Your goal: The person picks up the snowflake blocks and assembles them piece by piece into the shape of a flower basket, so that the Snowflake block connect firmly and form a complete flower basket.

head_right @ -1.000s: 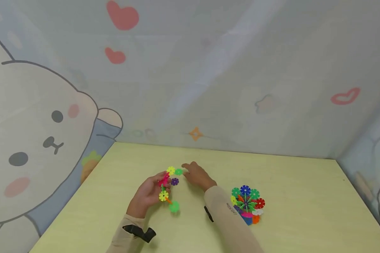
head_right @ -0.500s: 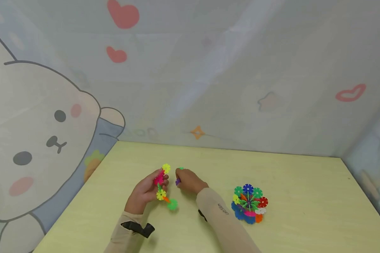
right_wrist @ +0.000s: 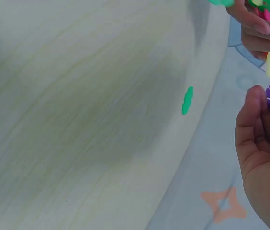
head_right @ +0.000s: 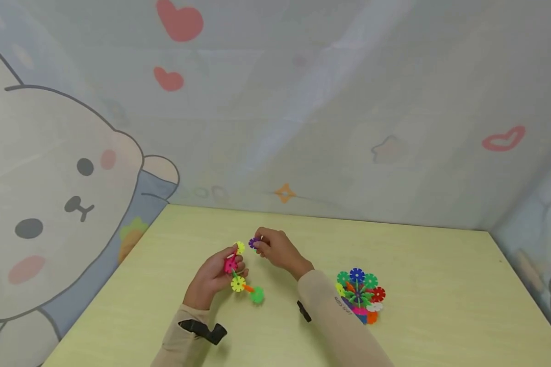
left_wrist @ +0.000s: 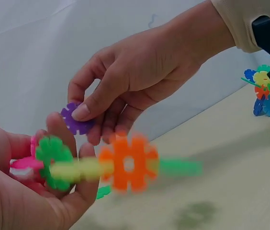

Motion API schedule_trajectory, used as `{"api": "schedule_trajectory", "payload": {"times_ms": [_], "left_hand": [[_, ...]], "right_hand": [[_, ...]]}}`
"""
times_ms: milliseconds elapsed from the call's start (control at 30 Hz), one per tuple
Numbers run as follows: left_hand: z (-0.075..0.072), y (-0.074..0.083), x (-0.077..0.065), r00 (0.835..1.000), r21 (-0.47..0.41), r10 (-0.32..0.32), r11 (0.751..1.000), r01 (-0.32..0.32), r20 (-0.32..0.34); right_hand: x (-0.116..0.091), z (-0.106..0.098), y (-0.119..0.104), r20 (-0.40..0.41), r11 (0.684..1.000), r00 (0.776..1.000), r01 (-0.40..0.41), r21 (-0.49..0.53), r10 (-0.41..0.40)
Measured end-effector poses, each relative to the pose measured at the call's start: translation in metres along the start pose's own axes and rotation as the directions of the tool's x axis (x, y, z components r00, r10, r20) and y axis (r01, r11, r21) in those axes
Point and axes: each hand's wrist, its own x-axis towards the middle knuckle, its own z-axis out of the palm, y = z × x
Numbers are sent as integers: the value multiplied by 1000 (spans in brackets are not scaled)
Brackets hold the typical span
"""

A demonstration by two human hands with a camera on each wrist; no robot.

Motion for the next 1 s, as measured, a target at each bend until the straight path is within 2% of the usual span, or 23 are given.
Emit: {"api": "schedule_trajectory", "payload": {"times_ms": [100,233,367,633,867,1000], "left_hand": [[2,-1,0,1000,-4,6,1000,-6,-25],[3,-3,0,1000,-3,-14,1000,14,-14],[5,-4,1,1000,12,-2,1000,2,-19],[7,-10,3,999,-101,-20,995,23,32],[2,-17,2,997,-98,-65,993,68,41],[2,-17,2,998,-154,-58,986,62,29]], "right_hand": [[1,2,-1,15,999,999,34,-33,-33],[2,6,-1,38,999,999,-13,-33,14],[1,6,-1,77,999,996,-42,-15,43],[-2,7,-1,83,999,995,-49,-15,50],[-11,13,1,102,999,995,-28,45,23],[-12,18,3,68,998,998,-13,63,8]]}}
